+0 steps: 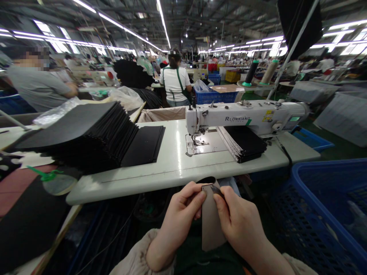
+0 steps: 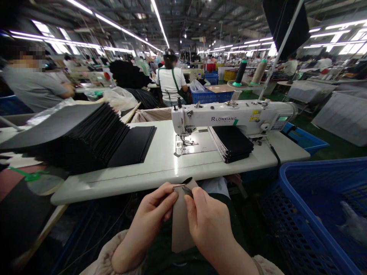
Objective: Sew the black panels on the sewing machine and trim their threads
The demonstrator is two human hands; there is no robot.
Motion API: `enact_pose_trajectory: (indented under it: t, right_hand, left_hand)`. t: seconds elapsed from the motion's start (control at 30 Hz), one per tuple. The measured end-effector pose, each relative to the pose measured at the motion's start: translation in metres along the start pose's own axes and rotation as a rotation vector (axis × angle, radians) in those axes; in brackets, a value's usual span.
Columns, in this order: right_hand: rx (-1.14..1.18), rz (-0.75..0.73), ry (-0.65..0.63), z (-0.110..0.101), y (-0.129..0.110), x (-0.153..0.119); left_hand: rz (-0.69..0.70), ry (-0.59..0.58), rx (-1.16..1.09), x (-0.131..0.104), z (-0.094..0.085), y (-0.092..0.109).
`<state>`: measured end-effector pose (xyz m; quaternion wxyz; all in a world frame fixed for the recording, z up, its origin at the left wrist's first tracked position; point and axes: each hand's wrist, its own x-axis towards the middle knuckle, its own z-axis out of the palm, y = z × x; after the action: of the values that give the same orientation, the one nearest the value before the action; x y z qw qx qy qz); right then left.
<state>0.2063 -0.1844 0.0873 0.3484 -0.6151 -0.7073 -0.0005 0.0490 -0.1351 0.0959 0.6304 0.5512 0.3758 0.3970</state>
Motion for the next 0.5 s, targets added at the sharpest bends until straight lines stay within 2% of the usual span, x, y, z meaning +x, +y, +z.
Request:
enact_pose_trajectory:
  t: [0.3,0.4,0.5]
  right_hand:
    - [-0.025,-0.001,0.049,0.0018,-0.0010,-0.0015]
    - [-0.032,-0.041,0.089,0.0044,0.0008,-0.0024]
    - [-0.032,-0.096,0.060,0.0038,0.0033,-0.0009]
  left_hand:
    - [-0.016,-0.048,0.004,0.0001,-0.0015,0.0018]
    - [-0.036,-0.066,0.020,-0.0004,-0.0030,0.0026]
    - [-0.050,-0.095,0.058,-0.0004,-0.0052,0.0035]
